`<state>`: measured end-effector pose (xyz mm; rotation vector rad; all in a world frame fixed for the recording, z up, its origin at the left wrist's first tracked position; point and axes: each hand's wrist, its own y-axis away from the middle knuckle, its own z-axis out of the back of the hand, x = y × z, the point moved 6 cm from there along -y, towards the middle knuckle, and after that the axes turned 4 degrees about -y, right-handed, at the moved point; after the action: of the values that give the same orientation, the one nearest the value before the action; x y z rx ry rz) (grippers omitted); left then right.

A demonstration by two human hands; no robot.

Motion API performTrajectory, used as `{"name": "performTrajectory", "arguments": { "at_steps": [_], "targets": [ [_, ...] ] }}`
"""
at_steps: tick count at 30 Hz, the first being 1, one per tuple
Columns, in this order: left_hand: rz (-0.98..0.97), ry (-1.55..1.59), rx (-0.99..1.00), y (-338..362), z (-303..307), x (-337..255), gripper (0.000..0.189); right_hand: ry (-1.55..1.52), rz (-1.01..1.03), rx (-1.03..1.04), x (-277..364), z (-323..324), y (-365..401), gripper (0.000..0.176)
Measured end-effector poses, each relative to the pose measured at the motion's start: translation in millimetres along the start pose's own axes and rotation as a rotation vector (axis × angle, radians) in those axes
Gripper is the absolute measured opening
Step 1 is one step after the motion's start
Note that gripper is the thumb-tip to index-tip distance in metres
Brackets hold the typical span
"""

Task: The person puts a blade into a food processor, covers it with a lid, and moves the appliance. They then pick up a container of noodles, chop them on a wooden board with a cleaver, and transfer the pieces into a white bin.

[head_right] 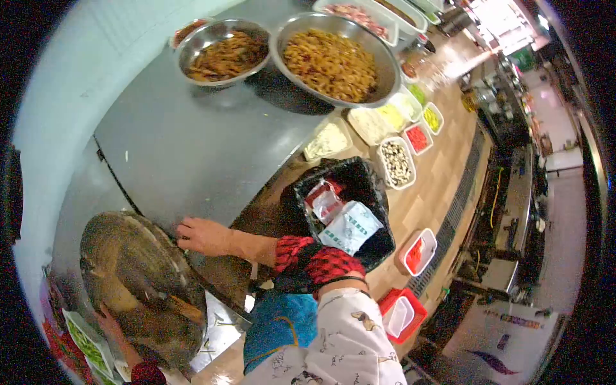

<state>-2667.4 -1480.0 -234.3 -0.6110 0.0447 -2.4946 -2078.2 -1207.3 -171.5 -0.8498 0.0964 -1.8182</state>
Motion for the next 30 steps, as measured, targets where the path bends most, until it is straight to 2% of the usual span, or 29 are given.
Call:
{"name": "performTrajectory", "arguments": {
  "at_steps": [1, 2, 3, 4, 5, 6, 7, 8, 9, 11, 12, 13, 14, 16, 17, 18, 19, 20, 21, 22, 24, 26, 27, 28, 30],
  "targets": [
    [0.126, 0.319, -0.055, -2, -3, 9, 0.052, -0.004, 0.043, 0.019, 4, 9, 17, 0.021],
    [0.110, 0.325, -0.053, -3, -7, 10, 0.052, 0.054, 0.014, 0.051, 6, 24, 42, 0.021],
    [0.028, -0.038, 0.027, -2, -13, 8, 0.055, 0.110, -0.008, 0.088, 11, 46, 74, 0.021],
    [-0.055, -0.403, 0.107, -1, -17, 10, 0.061, 0.114, -0.031, 0.012, 9, 65, 114, 0.019],
    [-0.026, -0.415, 0.204, 3, 14, -11, 0.071, 0.135, -0.204, 0.105, -8, 63, 176, 0.016],
    [-0.025, -0.413, 0.207, 1, 17, -12, 0.071, 0.191, -0.527, 0.486, -30, 55, 246, 0.020],
    [-0.070, -0.417, 0.197, 2, 19, -13, 0.064, -0.009, -1.188, 0.637, -47, 70, 305, 0.027],
    [-0.113, -0.423, 0.185, 2, 22, -14, 0.060, 0.511, -0.808, 0.646, -20, 85, 341, 0.034],
    [-0.101, -0.430, 0.186, -4, 50, -34, 0.060, 0.464, -0.873, 0.507, -6, 95, 348, 0.036],
    [0.319, 0.379, 0.188, -1, 100, -48, 0.061, 0.353, -1.050, 0.283, 1, 101, 352, 0.036],
    [0.274, 0.563, 0.095, -3, 65, -28, 0.072, 0.274, -1.162, 0.200, 1, 91, 350, 0.036],
    [0.099, 0.599, 0.334, -6, 29, -13, 0.071, 0.246, -1.125, 0.131, 5, 84, 341, 0.032],
    [0.157, 0.658, 0.242, -3, 124, -62, 0.069, 0.206, -1.073, 0.069, 4, 79, 322, 0.028],
    [0.264, 0.869, 0.601, 9, 190, -77, 0.071, 0.113, -0.854, -0.158, 25, 93, 241, 0.018],
    [0.189, 0.753, 0.577, 10, 171, -49, 0.077, 0.090, -0.842, -0.171, 35, 97, 205, 0.015],
    [0.262, 0.804, 0.504, 20, 163, -28, 0.080, 0.070, -0.837, -0.181, 46, 99, 168, 0.012],
    [0.198, 0.838, 0.415, 28, 198, -29, 0.076, 0.029, -0.800, -0.188, 57, 100, 137, 0.010],
    [0.210, 0.679, 0.498, 38, 227, -21, 0.068, -0.007, -0.764, -0.199, 68, 98, 106, 0.008],
    [0.164, 0.821, 0.381, 59, 255, -14, 0.063, -0.078, -0.653, -0.215, 88, 98, 67, 0.007],
    [0.162, 0.791, 0.303, 77, 273, 1, 0.062, -0.142, -0.548, -0.237, 111, 95, 31, 0.006],
    [0.200, 0.701, 0.263, 123, 298, 28, 0.063, -0.221, -0.442, -0.110, 145, 70, -12, 0.016],
    [0.272, 0.650, 0.327, 178, 286, 52, 0.064, -0.250, -0.415, 0.009, 168, 40, -41, 0.024],
    [0.318, 0.744, 0.400, 197, 289, 57, 0.069, -0.098, -0.333, 0.081, 176, 26, -49, 0.036],
    [0.333, 0.796, 0.442, 223, 272, 61, 0.075, -0.099, -0.304, 0.095, 185, 15, -55, 0.036],
    [0.163, 0.741, 0.428, 251, 258, 55, 0.080, 0.158, -0.285, 0.116, 197, 2, -67, 0.047]
  ]
}}
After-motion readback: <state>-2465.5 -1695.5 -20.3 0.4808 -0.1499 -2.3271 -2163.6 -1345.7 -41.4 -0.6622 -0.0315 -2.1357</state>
